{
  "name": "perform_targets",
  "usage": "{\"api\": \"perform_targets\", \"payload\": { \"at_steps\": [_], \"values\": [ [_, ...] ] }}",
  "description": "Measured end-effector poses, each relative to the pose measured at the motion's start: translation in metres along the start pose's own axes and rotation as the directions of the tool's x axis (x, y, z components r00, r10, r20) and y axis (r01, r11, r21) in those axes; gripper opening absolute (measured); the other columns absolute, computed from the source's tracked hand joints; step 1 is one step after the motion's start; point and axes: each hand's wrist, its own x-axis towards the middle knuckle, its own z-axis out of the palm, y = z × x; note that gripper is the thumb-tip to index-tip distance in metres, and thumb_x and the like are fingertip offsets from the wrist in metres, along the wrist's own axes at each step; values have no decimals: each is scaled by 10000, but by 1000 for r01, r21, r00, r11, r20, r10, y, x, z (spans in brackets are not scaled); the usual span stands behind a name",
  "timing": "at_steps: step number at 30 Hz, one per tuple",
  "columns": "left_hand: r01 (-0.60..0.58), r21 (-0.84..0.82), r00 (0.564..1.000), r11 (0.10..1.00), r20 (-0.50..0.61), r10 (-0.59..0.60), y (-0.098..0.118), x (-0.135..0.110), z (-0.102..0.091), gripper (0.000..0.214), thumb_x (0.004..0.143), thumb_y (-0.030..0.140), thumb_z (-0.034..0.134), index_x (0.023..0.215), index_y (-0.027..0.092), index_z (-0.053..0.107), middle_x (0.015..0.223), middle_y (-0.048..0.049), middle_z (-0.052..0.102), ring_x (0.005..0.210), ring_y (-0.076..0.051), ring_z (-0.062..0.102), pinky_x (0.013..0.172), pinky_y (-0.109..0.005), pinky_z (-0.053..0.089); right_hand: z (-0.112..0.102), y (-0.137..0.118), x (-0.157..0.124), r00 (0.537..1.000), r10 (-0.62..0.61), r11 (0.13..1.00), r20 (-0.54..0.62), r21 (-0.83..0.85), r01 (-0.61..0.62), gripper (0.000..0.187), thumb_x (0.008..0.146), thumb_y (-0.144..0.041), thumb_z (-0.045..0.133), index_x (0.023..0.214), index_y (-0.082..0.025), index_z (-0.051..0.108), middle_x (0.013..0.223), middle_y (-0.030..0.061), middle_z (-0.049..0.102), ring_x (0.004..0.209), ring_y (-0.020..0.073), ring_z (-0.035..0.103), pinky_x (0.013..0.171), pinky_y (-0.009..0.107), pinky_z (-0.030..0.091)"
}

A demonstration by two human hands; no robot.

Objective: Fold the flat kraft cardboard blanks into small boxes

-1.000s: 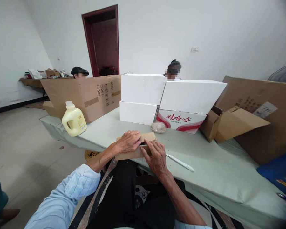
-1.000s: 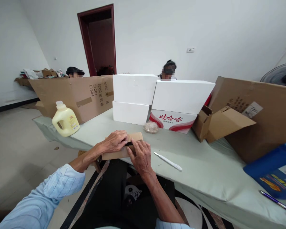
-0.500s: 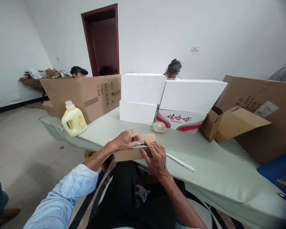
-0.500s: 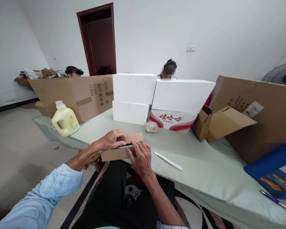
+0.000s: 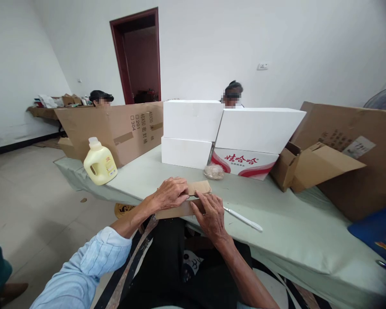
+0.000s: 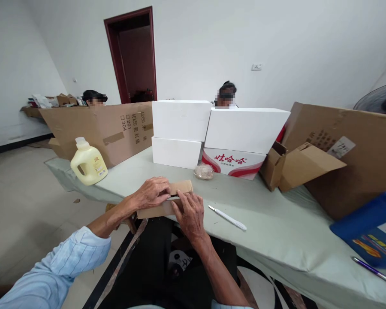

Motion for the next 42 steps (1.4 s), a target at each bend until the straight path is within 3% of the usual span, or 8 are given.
{"api": "perform_targets", "payload": {
  "at_steps": [5,10,24,27,32,36,42],
  "values": [
    [-25,85,999,996,28,22,4,2,3,145,985,147,551,878,192,637,960,-72,715,933,-227,653,830,-344,477,1,0,-2,1000,16,1000,4,22,-16,304,1069,-288,596,1355,-195,639,1032,80,766,956,266,668,866,410,452],
    [23,83,999,996,43,-27,6,5,5,133,977,152,537,880,197,618,950,-74,702,865,-219,640,790,-338,475,1,1,-3,1000,16,1000,5,23,-16,325,1063,-290,608,1375,-203,640,1042,80,770,959,264,670,878,412,457],
    [80,-314,995,946,-30,-94,-16,4,2,123,937,147,558,831,206,580,847,-13,642,765,-170,575,717,-295,446,0,1,-7,1000,20,999,10,41,-20,383,1037,-264,633,1416,-211,624,1063,84,775,973,273,679,883,422,469],
    [86,-361,988,929,-92,-127,-27,3,0,92,948,172,574,920,193,659,938,-43,679,859,-190,622,784,-311,493,-2,0,-6,1000,22,999,17,45,-23,362,1044,-266,629,1401,-207,624,1052,78,773,959,266,678,885,419,472],
    [-4,-363,997,932,-68,-22,-42,0,5,244,988,210,565,1155,200,743,1190,-102,708,1095,-236,664,989,-368,523,-3,-2,-7,999,29,999,24,44,-30,354,1055,-278,619,1403,-214,616,1068,80,773,974,269,683,895,422,477],
    [9,-433,999,902,-25,-23,-45,-2,10,246,963,173,560,1084,194,773,1106,-74,734,982,-198,676,909,-318,536,0,-2,-13,998,50,997,31,58,-51,387,1048,-288,623,1428,-221,609,1092,89,775,985,270,690,909,429,495],
    [129,-474,988,871,-13,-154,-46,4,14,189,925,205,606,926,179,793,963,-47,765,846,-165,660,802,-280,511,6,1,-18,997,69,993,28,94,-72,405,1049,-315,623,1445,-230,604,1118,97,778,1008,275,708,897,430,530]
  ]
}}
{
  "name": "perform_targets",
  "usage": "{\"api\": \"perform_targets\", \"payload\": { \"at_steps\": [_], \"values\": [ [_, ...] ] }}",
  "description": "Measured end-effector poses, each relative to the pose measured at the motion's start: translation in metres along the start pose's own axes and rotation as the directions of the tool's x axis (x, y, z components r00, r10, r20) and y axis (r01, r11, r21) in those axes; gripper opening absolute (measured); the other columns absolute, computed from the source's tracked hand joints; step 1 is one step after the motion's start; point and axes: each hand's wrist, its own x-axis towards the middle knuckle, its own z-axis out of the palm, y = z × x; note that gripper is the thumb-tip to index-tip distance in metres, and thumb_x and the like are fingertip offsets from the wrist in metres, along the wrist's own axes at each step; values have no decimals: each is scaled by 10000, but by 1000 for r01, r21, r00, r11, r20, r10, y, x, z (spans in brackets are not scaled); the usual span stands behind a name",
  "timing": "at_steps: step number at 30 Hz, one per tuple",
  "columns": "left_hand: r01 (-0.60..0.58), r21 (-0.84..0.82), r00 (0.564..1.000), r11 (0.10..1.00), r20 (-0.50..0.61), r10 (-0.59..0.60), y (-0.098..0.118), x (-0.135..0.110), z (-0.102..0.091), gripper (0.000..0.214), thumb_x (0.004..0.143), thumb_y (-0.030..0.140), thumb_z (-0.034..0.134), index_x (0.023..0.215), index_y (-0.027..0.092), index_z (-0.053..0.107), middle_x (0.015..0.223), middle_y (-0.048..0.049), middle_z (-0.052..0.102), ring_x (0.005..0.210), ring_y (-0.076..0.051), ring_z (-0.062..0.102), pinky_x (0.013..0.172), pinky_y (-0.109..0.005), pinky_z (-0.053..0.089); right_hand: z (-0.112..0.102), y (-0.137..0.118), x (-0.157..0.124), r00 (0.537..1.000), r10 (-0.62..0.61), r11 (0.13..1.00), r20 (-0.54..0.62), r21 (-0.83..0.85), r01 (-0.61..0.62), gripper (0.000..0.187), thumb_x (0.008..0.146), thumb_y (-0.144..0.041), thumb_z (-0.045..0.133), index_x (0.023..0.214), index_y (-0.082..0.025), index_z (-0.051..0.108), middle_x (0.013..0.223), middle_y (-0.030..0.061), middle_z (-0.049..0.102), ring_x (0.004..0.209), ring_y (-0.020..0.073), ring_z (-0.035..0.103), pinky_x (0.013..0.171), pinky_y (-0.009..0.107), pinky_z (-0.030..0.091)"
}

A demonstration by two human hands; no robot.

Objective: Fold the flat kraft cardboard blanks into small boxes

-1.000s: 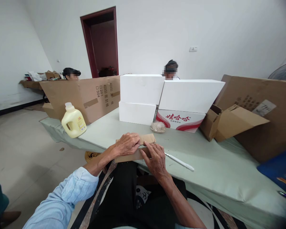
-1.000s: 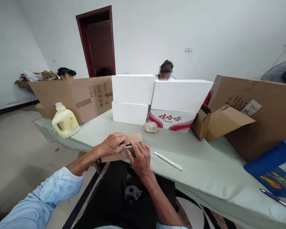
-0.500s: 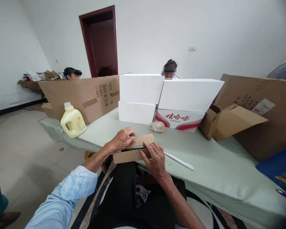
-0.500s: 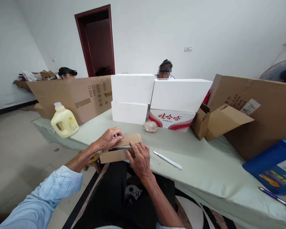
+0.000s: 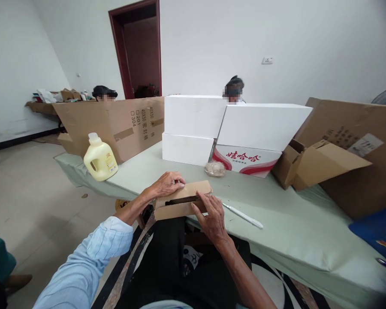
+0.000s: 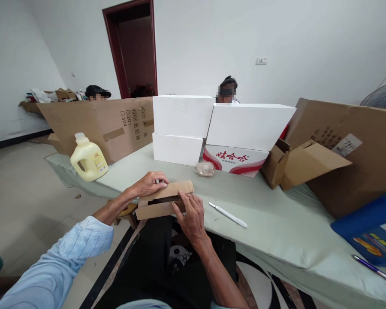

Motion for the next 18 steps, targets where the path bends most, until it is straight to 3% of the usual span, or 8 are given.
{"api": "perform_targets", "payload": {
  "at_steps": [5,11,14,18],
  "values": [
    [48,29,998,998,-31,-47,9,3,-1,168,898,170,614,804,168,754,853,-30,739,796,-159,649,785,-286,513,-1,0,0,999,32,998,39,50,-34,417,1052,-305,615,1463,-239,594,1161,111,770,1038,288,715,907,455,566],
    [-83,63,982,995,-163,92,31,-30,-13,128,967,215,620,994,195,744,1101,-76,727,1022,-209,673,929,-355,554,-3,8,9,987,114,973,111,186,-133,389,1042,-302,602,1425,-250,647,1194,116,775,1093,293,715,979,477,590],
    [-87,145,984,986,-143,108,38,-49,-16,105,938,250,716,1021,197,753,1223,-104,704,1145,-256,654,1001,-411,534,-1,14,23,971,167,947,169,249,-206,351,1025,-303,606,1360,-248,695,1154,101,793,1088,286,725,993,465,590],
    [-42,335,998,941,-31,55,39,-57,-12,497,780,342,917,1222,222,724,1442,-142,623,1332,-349,567,1097,-523,471,1,20,46,940,242,910,240,279,-306,336,994,-302,597,1288,-227,743,1098,86,808,1036,275,748,969,437,595]
  ]
}}
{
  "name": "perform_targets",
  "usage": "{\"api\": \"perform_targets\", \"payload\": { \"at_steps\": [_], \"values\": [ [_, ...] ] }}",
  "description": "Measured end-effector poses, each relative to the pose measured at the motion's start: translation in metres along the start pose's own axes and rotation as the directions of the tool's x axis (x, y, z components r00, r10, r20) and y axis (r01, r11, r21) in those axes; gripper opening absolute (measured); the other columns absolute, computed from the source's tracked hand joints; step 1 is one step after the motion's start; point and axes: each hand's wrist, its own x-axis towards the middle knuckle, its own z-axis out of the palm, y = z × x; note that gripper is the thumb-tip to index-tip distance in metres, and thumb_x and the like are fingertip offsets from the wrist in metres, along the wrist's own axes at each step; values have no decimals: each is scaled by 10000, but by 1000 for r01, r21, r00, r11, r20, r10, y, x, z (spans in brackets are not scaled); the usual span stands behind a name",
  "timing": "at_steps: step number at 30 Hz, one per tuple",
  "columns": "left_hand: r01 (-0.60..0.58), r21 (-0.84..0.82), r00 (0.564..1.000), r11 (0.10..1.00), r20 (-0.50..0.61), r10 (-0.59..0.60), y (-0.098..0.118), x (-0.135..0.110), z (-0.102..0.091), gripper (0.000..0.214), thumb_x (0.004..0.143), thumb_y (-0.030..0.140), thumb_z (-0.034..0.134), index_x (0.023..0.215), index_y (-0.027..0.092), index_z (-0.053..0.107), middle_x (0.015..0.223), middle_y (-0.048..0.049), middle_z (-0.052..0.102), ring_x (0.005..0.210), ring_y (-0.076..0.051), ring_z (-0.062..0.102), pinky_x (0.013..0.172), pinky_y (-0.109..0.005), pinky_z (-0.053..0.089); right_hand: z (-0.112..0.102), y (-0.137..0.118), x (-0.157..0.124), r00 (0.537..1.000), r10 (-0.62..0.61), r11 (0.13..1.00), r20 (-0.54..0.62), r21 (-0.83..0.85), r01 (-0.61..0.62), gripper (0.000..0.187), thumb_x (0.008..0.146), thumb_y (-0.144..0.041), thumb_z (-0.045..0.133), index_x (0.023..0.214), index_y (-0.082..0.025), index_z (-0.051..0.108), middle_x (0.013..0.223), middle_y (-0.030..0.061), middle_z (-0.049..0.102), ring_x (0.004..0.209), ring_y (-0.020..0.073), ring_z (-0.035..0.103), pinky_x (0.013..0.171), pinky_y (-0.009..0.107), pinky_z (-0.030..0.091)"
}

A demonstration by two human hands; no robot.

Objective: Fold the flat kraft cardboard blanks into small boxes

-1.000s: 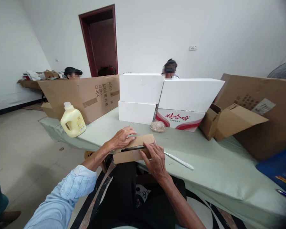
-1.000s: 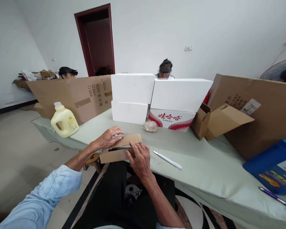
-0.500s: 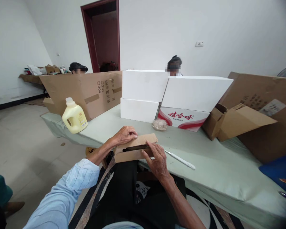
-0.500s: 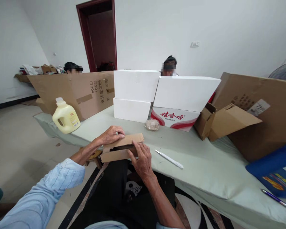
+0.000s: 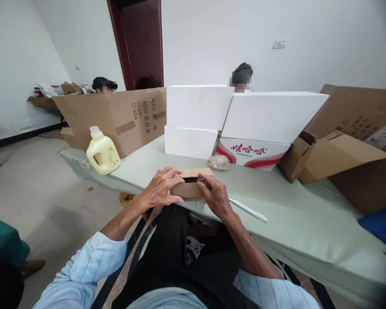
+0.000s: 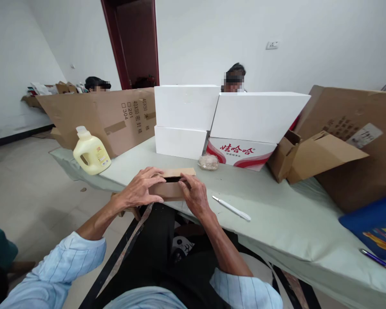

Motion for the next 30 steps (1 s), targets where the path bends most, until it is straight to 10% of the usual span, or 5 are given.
{"api": "perform_targets", "payload": {
  "at_steps": [14,30],
  "values": [
    [31,87,999,996,25,-33,-25,24,7,594,855,406,856,1395,272,647,1531,-128,576,1378,-351,536,1081,-504,454,-3,7,37,989,133,990,65,43,-136,288,896,-306,626,1119,-224,790,942,55,817,856,251,742,825,381,581],
    [179,-157,973,971,-117,-198,-27,56,39,98,880,182,745,822,245,794,1045,-31,725,1060,-229,651,967,-398,515,5,15,37,988,133,991,82,-5,-133,274,893,-300,619,1095,-230,790,887,41,809,790,235,730,790,364,571]
  ]
}}
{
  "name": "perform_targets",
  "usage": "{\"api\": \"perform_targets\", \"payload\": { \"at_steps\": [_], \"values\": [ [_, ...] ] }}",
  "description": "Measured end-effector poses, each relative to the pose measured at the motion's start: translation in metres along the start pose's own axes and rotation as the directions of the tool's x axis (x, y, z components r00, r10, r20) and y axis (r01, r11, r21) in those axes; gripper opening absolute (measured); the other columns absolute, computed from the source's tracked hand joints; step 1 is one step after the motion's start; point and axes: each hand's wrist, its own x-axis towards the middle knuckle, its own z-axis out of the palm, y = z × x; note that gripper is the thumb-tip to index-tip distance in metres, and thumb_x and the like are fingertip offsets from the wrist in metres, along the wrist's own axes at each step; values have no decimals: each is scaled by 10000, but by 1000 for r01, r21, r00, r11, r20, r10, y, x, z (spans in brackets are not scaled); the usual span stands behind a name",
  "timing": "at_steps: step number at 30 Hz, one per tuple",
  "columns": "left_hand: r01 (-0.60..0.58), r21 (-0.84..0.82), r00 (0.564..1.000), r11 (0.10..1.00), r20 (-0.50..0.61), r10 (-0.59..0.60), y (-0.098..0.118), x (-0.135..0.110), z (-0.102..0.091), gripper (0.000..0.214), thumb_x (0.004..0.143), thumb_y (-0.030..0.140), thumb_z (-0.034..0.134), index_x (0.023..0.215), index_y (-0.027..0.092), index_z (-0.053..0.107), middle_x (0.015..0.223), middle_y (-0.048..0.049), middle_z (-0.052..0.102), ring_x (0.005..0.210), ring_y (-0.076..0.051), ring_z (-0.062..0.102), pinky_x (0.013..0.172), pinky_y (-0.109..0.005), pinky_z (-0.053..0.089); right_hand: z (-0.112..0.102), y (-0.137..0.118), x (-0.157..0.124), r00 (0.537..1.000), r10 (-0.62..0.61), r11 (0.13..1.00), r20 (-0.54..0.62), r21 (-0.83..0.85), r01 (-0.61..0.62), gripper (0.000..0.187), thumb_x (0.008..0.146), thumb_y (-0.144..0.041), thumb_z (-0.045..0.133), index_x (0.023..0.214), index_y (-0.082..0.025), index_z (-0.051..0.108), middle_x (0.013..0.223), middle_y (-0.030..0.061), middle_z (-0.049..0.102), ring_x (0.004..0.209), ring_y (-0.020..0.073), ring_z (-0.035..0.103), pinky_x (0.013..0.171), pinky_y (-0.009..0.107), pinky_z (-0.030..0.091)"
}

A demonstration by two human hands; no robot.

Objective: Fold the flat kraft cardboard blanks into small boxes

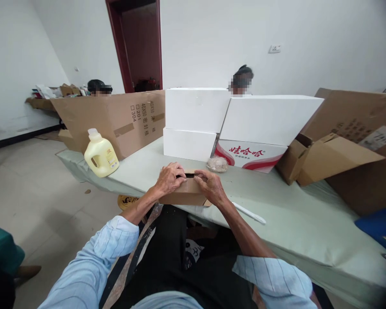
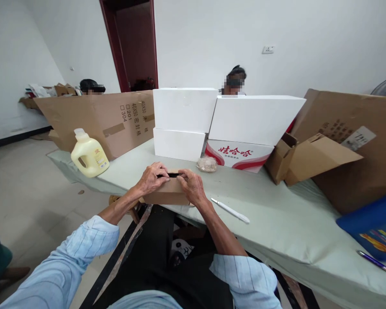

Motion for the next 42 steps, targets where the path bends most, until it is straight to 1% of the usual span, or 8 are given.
{"api": "perform_targets", "payload": {
  "at_steps": [5,13,18,23,26,33,38,42],
  "values": [
    [1,4,1000,1000,-9,-1,3,1,3,140,885,160,708,763,227,724,1007,-29,706,1048,-230,640,975,-407,507,0,0,-1,1000,8,999,-9,32,-8,259,889,-314,626,1073,-241,793,892,38,812,812,243,734,810,373,571],
    [-141,162,990,977,15,140,11,-6,4,153,970,160,635,826,207,655,1051,-78,695,1083,-258,620,964,-430,473,2,0,-4,1000,11,1000,-19,2,-11,251,899,-291,621,1086,-226,775,913,41,815,846,241,755,815,357,571],
    [-171,30,985,985,-22,171,-2,-20,-18,19,979,225,678,986,213,665,1193,-97,705,1179,-261,632,1034,-435,495,-2,0,-7,999,1,1000,-40,16,0,253,914,-323,617,1091,-227,771,931,49,814,856,250,754,817,365,569],
    [-82,29,992,996,102,79,-38,-53,-51,713,714,388,961,1316,223,617,1595,-183,497,1475,-391,480,1193,-571,435,-2,-2,-6,999,15,1000,-40,28,-14,239,915,-321,622,1090,-229,757,933,52,811,867,256,749,826,373,559],
    [-39,16,982,999,186,35,-55,-63,-52,884,699,411,967,1459,245,549,1658,-194,412,1523,-410,437,1226,-594,416,1,-8,-6,1000,-6,999,-26,-43,5,229,937,-305,619,1114,-221,738,965,62,794,885,252,735,826,362,546],
    [-82,-15,986,997,147,83,-70,-59,-36,779,763,290,890,1467,247,560,1597,-173,465,1468,-386,506,1219,-566,445,-6,-8,-21,966,-256,878,-45,-429,213,156,1002,-312,615,1098,-228,706,1142,118,682,1061,299,619,892,394,519],
    [-131,-72,981,989,134,140,-78,-58,-36,790,760,354,907,1463,252,561,1558,-175,490,1447,-378,516,1221,-570,434,-22,8,-31,934,-335,842,121,-406,355,294,1021,-409,640,1242,-216,654,1206,137,681,1095,326,615,950,448,514],
    [-117,-146,967,982,210,147,-85,-52,-40,676,768,464,910,1358,241,666,1622,-185,410,1522,-399,438,1233,-570,412,-24,14,-30,920,-343,819,190,-418,392,385,998,-447,680,1283,-194,628,1227,154,686,1100,342,619,930,463,522]
  ]
}}
